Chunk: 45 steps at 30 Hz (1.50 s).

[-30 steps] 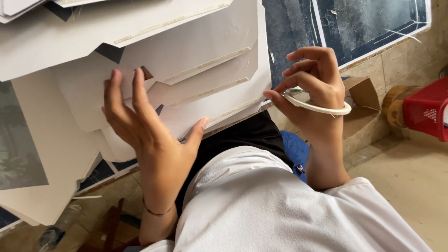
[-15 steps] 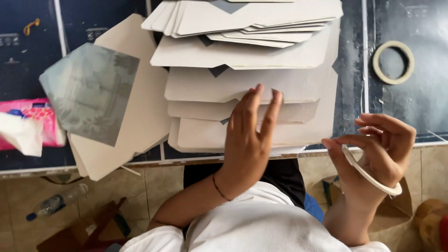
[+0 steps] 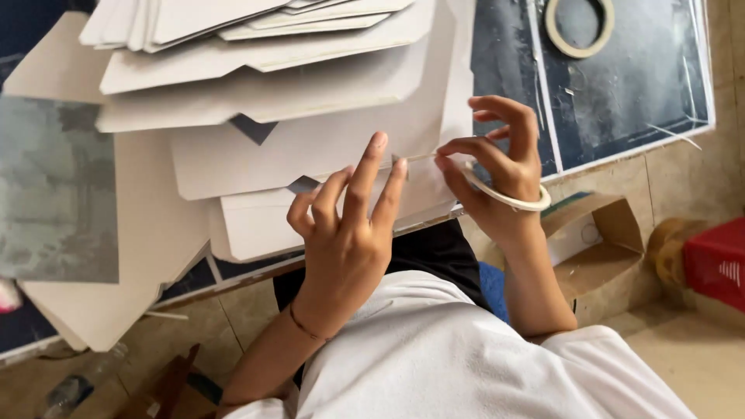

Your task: Applying double-sided adhesive tape to the edges of cardstock folders or envelopes.

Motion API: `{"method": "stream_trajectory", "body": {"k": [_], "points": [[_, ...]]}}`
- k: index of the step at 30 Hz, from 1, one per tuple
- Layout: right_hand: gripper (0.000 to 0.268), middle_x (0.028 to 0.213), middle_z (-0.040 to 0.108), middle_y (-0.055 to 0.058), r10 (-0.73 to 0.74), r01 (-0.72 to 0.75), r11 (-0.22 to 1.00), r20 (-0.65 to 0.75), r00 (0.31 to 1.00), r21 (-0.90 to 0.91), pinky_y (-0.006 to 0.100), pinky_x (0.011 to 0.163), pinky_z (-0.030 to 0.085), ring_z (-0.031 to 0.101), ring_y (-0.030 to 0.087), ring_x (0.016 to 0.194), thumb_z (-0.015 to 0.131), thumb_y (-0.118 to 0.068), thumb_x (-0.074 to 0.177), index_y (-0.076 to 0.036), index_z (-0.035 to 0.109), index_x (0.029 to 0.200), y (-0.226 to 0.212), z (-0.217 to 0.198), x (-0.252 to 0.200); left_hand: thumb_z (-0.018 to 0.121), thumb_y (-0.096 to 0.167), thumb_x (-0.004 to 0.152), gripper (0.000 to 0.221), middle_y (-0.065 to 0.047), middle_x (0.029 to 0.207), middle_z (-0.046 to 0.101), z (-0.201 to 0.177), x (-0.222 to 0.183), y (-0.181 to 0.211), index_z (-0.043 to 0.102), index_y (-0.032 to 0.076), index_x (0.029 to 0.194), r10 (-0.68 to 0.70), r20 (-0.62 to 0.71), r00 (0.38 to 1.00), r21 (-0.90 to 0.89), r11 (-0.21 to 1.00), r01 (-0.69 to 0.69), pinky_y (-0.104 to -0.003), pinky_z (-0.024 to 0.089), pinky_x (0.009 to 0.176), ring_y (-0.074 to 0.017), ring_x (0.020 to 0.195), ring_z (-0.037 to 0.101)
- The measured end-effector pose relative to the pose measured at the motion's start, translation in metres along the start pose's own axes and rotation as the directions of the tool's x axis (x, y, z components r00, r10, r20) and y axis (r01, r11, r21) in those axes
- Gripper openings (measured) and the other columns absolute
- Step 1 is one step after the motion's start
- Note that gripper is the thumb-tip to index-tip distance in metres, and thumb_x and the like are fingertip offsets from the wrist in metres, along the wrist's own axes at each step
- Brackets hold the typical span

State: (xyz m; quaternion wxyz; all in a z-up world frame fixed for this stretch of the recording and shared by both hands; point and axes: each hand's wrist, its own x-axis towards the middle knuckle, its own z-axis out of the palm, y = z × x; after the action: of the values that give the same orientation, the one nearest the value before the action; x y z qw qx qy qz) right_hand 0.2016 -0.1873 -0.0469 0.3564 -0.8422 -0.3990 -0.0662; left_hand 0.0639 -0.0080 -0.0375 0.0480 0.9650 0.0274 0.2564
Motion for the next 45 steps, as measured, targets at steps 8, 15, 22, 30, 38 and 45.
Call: {"method": "stream_trajectory", "body": {"k": [8,15,22,30,38,45], "points": [[0.007,0.145,0.056,0.020,-0.107,0.101,0.989,-0.052,0.993,-0.108,0.050,0.098,0.047,0.058,0.039,0.130,0.078,-0.005,0.107,-0.012,0.080,0.106,0.001,0.008,-0.009,0.068,0.015,0.115,0.037,0.002,0.166,0.048,0.022,0.005,0.008,0.079,0.034,0.146,-0.010,0.137,0.991,0.011,1.000,0.009,-0.043,0.041,0.102,-0.0242,0.124,0.054],[0.003,0.133,0.058,0.019,-0.232,0.230,0.973,-0.207,0.951,-0.033,0.048,0.101,0.056,0.059,0.037,0.116,0.083,-0.002,0.103,-0.002,0.080,0.105,-0.029,-0.003,-0.025,0.064,0.015,0.113,0.039,0.001,0.165,0.052,0.027,0.010,-0.004,0.077,0.030,0.147,0.012,0.147,0.989,-0.052,0.999,-0.004,-0.043,0.043,0.097,-0.0248,0.126,0.057],[0.006,0.136,0.051,0.017,0.122,-0.118,0.985,-0.028,0.992,0.127,0.036,0.095,0.056,0.060,0.028,0.114,0.083,-0.007,0.106,-0.009,0.080,0.110,-0.054,-0.013,-0.026,0.099,0.026,0.100,0.092,-0.011,0.168,0.042,-0.009,-0.014,-0.044,0.042,0.029,0.172,-0.273,0.297,0.915,-0.232,0.909,0.347,-0.051,0.047,0.109,-0.0339,0.136,0.048],[0.008,0.132,0.060,0.017,-0.001,-0.048,0.974,0.221,0.975,0.220,0.039,0.088,0.055,0.060,0.032,0.110,0.080,-0.006,0.104,-0.010,0.074,0.106,-0.066,0.016,-0.016,0.098,0.033,0.096,0.109,-0.012,0.167,0.043,-0.008,-0.022,-0.049,0.024,0.017,0.175,-0.358,0.410,0.839,-0.333,0.797,0.504,-0.055,0.040,0.116,-0.0336,0.147,0.046],[0.017,0.133,0.078,0.010,-0.110,0.079,0.990,0.296,0.949,0.113,0.047,0.112,0.045,0.069,0.036,0.126,0.082,-0.017,0.105,-0.006,0.070,0.110,-0.041,-0.006,-0.003,0.120,0.046,0.087,0.130,-0.020,0.162,0.050,-0.024,-0.022,-0.064,0.030,0.013,0.175,-0.191,0.229,0.955,-0.319,0.912,0.258,-0.054,0.042,0.125,-0.0393,0.141,0.046],[0.021,0.125,0.081,0.005,-0.124,0.074,0.986,0.358,0.926,0.150,0.044,0.105,0.049,0.072,0.028,0.115,0.083,-0.023,0.102,-0.007,0.074,0.111,-0.037,-0.015,0.016,0.111,0.039,0.094,0.107,-0.013,0.159,0.056,-0.035,-0.031,-0.061,0.039,0.017,0.171,-0.068,0.227,0.971,-0.363,0.920,0.149,-0.049,0.046,0.120,-0.0348,0.134,0.050]]}}
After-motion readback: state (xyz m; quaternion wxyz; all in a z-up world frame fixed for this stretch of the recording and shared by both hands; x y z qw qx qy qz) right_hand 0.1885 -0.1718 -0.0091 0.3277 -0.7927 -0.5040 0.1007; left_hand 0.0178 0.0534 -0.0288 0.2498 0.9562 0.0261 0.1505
